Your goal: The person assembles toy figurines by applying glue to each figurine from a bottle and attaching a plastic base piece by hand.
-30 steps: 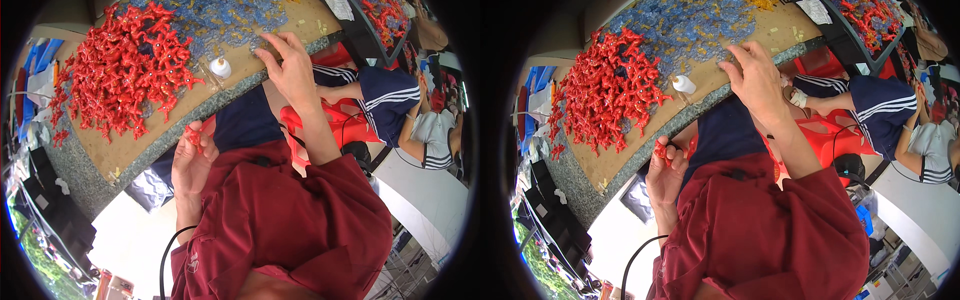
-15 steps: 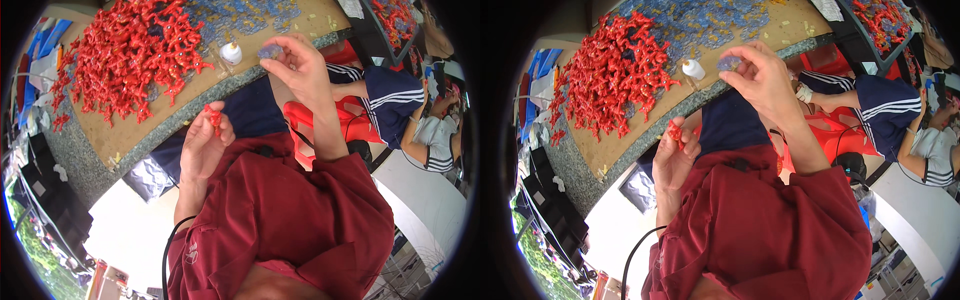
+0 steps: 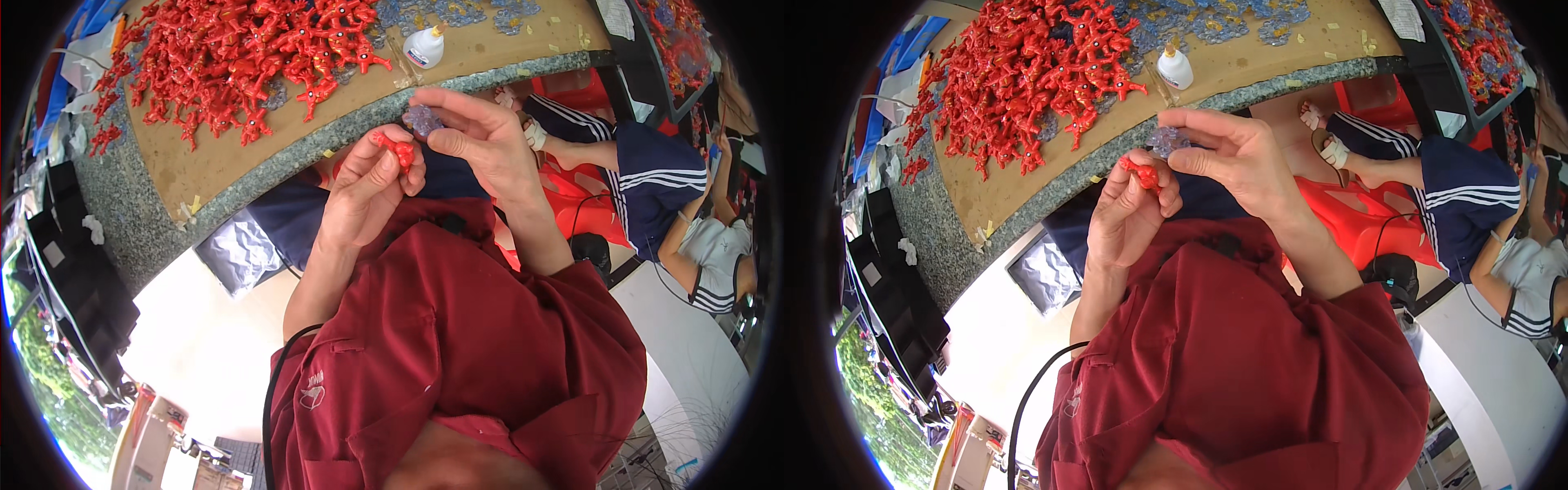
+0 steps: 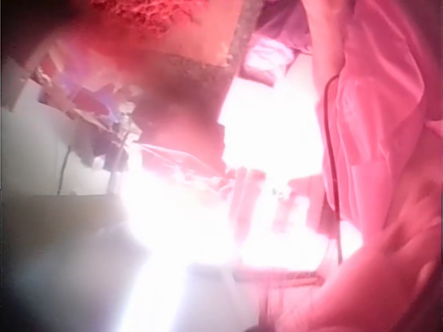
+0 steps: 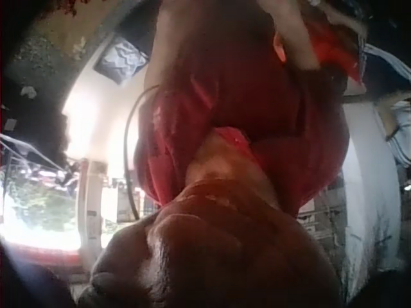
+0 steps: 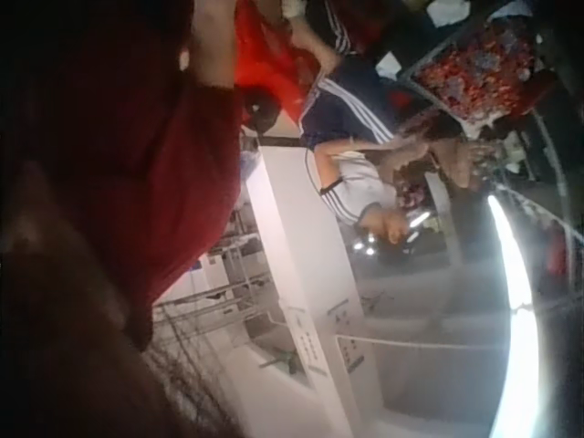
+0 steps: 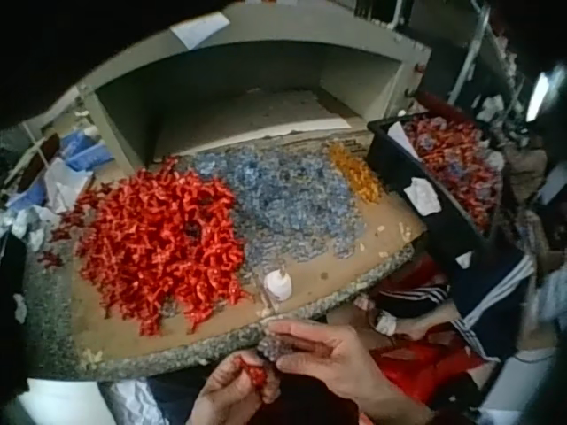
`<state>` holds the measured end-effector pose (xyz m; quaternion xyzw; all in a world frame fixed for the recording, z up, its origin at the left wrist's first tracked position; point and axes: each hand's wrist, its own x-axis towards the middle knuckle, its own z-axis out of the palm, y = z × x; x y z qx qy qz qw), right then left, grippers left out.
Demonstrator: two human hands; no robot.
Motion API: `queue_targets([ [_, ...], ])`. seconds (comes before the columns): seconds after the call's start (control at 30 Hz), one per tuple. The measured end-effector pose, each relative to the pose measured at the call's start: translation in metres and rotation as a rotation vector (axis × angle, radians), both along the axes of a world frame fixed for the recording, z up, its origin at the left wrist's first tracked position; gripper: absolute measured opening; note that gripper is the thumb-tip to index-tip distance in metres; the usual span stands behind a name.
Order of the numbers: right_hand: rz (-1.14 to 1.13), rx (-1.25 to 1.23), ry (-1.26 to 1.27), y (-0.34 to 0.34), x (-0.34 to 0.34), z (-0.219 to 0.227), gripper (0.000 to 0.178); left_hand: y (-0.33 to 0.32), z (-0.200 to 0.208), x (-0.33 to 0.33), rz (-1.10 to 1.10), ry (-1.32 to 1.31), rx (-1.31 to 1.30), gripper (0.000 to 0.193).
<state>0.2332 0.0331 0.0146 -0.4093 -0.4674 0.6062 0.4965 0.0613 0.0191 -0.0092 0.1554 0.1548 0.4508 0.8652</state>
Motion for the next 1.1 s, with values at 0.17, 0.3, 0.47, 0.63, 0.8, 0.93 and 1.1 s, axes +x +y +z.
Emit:
queue_targets([
  [0.17, 0.13, -0.28, 0.431, -0.002, 0.007, 0.002, 0.037, 0.001, -0.003, -0.003, 0.174, 0.265, 0.244, 0.019],
  [0.3, 0.095, -0.329, 0.645, -0.01, -0.003, -0.004, 0.024, 0.004, -0.004, -0.005, 0.213, 0.273, 0.301, 0.015],
  [0.47, 0.137, -0.339, 0.672, -0.015, -0.005, -0.016, 0.017, 0.002, -0.001, -0.004, 0.301, 0.422, 0.392, 0.014],
  [0.63, 0.136, -0.394, 0.643, -0.017, -0.006, -0.015, 0.018, 0.001, 0.003, -0.004, 0.327, 0.487, 0.433, 0.014],
  [0.8, 0.086, -0.436, 0.673, -0.017, -0.011, -0.011, 0.017, 0.001, 0.005, -0.003, 0.345, 0.505, 0.454, 0.014],
  [0.93, 0.064, -0.409, 0.695, -0.019, -0.013, -0.01, 0.016, 0.002, 0.004, -0.004, 0.366, 0.591, 0.543, 0.013],
  [1.1, 0.041, -0.402, 0.662, -0.02, -0.015, -0.008, 0.016, 0.002, 0.004, -0.004, 0.387, 0.681, 0.626, 0.013],
])
